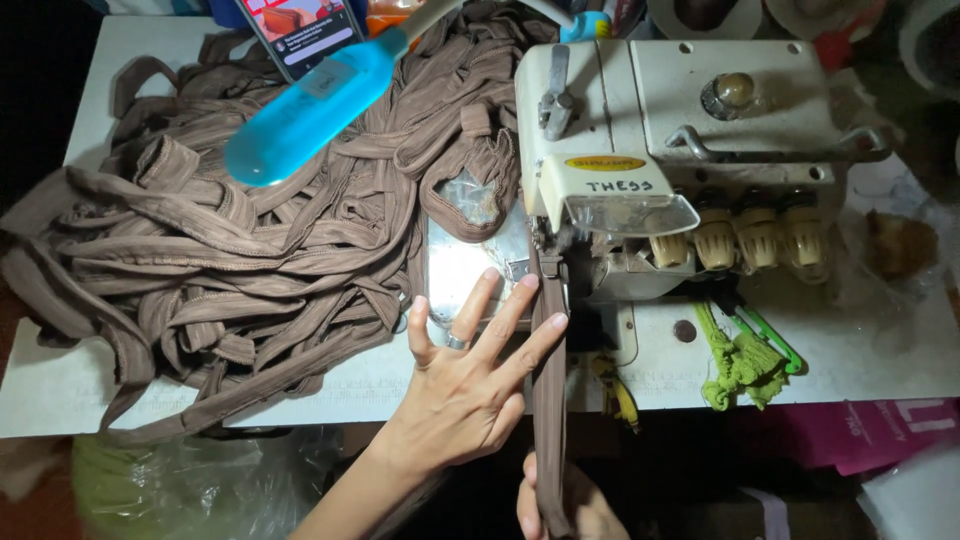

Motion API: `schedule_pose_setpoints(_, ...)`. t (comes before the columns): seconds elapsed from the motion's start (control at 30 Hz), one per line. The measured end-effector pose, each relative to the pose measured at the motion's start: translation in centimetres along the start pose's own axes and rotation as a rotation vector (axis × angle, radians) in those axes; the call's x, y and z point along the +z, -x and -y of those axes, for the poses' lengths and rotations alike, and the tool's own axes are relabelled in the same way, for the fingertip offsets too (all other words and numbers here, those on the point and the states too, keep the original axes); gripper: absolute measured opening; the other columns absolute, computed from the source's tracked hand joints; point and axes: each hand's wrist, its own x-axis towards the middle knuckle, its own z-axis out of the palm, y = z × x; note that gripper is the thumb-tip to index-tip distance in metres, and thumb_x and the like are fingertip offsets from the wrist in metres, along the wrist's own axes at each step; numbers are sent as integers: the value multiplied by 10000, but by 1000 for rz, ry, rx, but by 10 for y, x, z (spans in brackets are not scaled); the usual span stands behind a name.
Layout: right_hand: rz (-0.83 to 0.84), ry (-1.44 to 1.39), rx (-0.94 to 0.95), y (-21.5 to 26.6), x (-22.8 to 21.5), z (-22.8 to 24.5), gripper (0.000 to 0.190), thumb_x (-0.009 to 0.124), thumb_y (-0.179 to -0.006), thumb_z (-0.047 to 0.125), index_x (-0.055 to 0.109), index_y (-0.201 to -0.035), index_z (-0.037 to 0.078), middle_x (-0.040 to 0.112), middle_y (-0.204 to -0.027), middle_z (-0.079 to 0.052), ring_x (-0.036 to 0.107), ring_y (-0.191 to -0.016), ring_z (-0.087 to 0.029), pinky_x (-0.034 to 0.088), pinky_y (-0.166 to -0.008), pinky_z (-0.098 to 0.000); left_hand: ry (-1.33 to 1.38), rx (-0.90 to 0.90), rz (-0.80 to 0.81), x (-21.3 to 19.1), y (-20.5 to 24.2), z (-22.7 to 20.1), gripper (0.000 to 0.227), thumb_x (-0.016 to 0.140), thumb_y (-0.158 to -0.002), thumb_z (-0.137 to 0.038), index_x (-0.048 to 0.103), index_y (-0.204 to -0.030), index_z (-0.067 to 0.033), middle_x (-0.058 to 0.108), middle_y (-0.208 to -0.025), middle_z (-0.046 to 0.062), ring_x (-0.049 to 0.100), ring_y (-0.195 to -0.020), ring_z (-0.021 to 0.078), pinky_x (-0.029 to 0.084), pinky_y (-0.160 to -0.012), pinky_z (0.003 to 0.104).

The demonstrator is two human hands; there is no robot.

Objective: The person is sewing long brown fabric strips together using an industrial overlock sewing machine.

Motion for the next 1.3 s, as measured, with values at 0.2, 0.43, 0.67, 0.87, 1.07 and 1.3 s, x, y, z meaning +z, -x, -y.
schedule_pose_setpoints(0.2, -602, 330, -308, -41, 24, 16, 167, 598, -882, 90, 612, -1003, -24, 701, -695, -285, 659, -393, -344, 507, -342, -342, -16, 23, -38, 1, 1, 4, 710, 472, -776, -312, 418, -1476, -214, 387, -1543, 91, 350, -1429, 327, 43, -1069, 586)
schedule_pose_setpoints(0.43, -557, 441, -436, -67, 28, 43, 238, 627, -885, 137, 614, -1025, -56, 704, -746, -261, 659, -425, -289, 528, -396, -301, -11, 55, -111, 3, 0, 9, 529, 456, -947, -443, 490, -1427, -223, 443, -1513, 62, 416, -1403, 323, 18, -1070, 587)
schedule_pose_setpoints(0.67, -598, 553, -451, -94, 42, 68, 279, 589, -923, 210, 623, -1010, -53, 590, -503, -155, 572, -353, -225, 477, -370, -260, -35, 134, -124, 1, 1, 18, 517, 527, -917, -351, 504, -1420, -234, 456, -1505, 66, 449, -1393, 307, 1, -1084, 585)
schedule_pose_setpoints(0.87, -616, 678, -539, -102, 40, 77, 224, 556, -936, 141, 623, -911, -72, 648, -633, -180, 568, -370, -210, 484, -325, -233, 101, 218, -119, -5, -9, 35, 527, 604, -834, -266, 560, -1353, -186, 552, -1421, 57, 456, -1376, 347, -11, -1080, 600)
schedule_pose_setpoints(1.07, -704, 794, -516, -100, 51, 82, 214, 557, -934, 151, 647, -890, -39, 664, -595, -170, 564, -325, -195, 428, -341, -234, 211, 209, -116, 2, -21, 49, 475, 504, -884, -312, 530, -1357, -280, 555, -1375, 68, 435, -1360, 412, 64, -1032, 692)
schedule_pose_setpoints(1.3, -712, 771, -445, -68, 37, 72, 248, 552, -921, 103, 684, -1015, -85, 643, -571, -194, 562, -322, -214, 447, -325, -245, 223, 2, -151, 2, -35, 19, 521, 545, -740, -296, 604, -1255, -243, 505, -1281, 208, 435, -1306, 401, 113, -1020, 721)
